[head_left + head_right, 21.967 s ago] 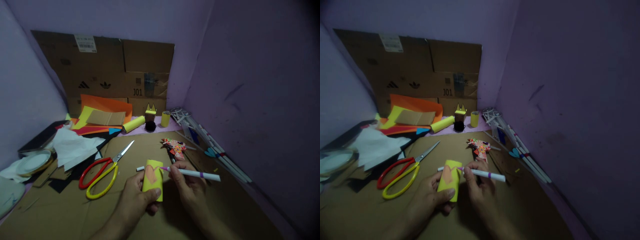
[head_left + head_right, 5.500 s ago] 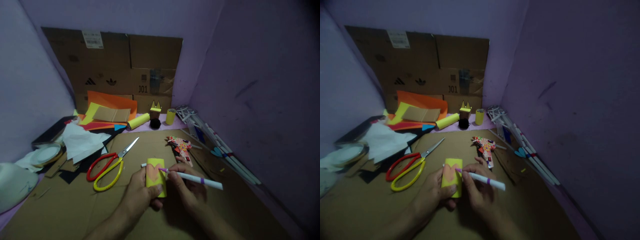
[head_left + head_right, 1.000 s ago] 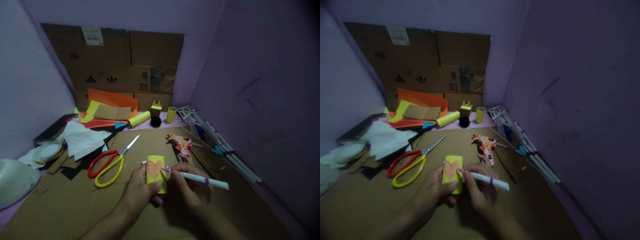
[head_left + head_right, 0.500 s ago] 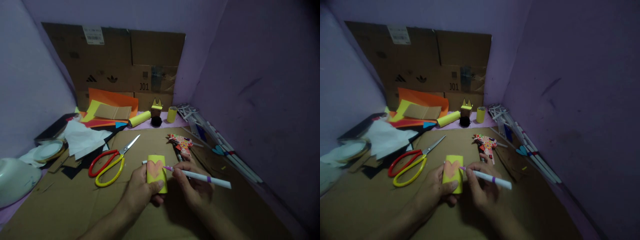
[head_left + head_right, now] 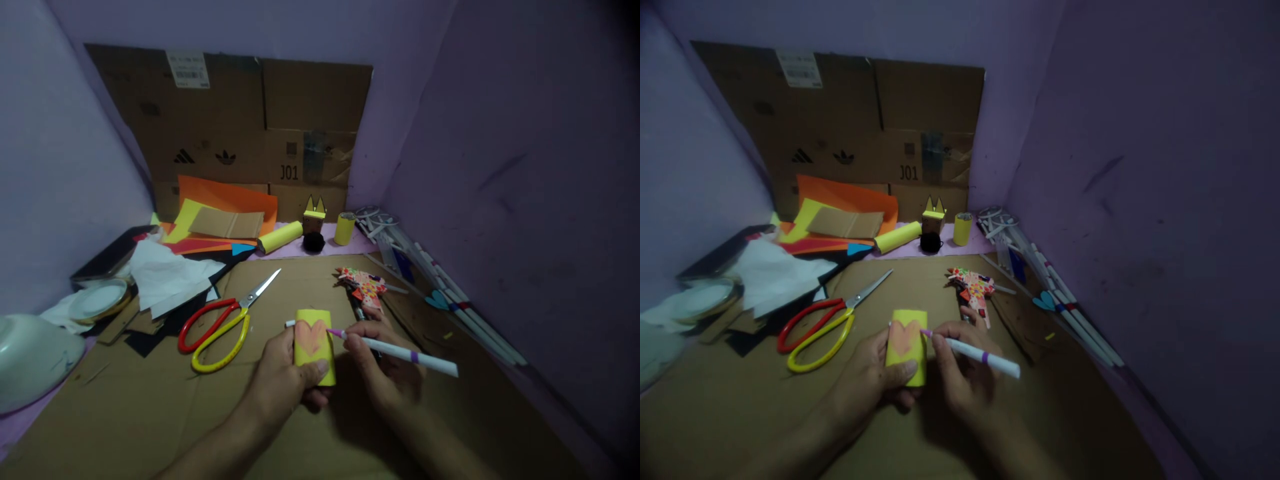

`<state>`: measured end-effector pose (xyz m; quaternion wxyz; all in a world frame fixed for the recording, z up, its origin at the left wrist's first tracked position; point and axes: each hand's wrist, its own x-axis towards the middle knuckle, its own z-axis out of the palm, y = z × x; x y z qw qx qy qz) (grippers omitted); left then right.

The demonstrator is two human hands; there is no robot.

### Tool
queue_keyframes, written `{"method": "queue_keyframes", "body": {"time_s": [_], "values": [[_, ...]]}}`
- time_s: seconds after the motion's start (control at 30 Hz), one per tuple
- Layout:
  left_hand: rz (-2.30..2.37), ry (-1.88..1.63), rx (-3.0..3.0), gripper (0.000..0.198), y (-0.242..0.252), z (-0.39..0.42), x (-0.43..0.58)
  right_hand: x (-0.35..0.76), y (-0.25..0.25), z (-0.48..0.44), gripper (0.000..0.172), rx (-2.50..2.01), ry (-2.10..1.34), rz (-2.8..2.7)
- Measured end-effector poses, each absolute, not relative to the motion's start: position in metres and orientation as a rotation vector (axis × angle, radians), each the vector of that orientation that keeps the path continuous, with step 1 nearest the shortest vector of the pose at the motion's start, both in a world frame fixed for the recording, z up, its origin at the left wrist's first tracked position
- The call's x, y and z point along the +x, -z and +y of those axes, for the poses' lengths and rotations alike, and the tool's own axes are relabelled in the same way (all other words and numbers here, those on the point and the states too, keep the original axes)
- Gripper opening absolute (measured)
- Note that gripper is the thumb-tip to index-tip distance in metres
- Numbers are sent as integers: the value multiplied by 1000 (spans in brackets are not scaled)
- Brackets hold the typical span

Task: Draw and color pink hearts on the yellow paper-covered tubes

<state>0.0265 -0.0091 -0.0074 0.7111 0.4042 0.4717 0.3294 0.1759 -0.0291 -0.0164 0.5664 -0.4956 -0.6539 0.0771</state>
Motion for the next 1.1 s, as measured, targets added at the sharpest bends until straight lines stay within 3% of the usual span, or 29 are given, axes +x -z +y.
{"method": "queue_keyframes", "body": {"time_s": [1.1], "values": [[1050,-736,947,40,2,-9,27,173,17,-32,11,-1062,-324,-1664]]}}
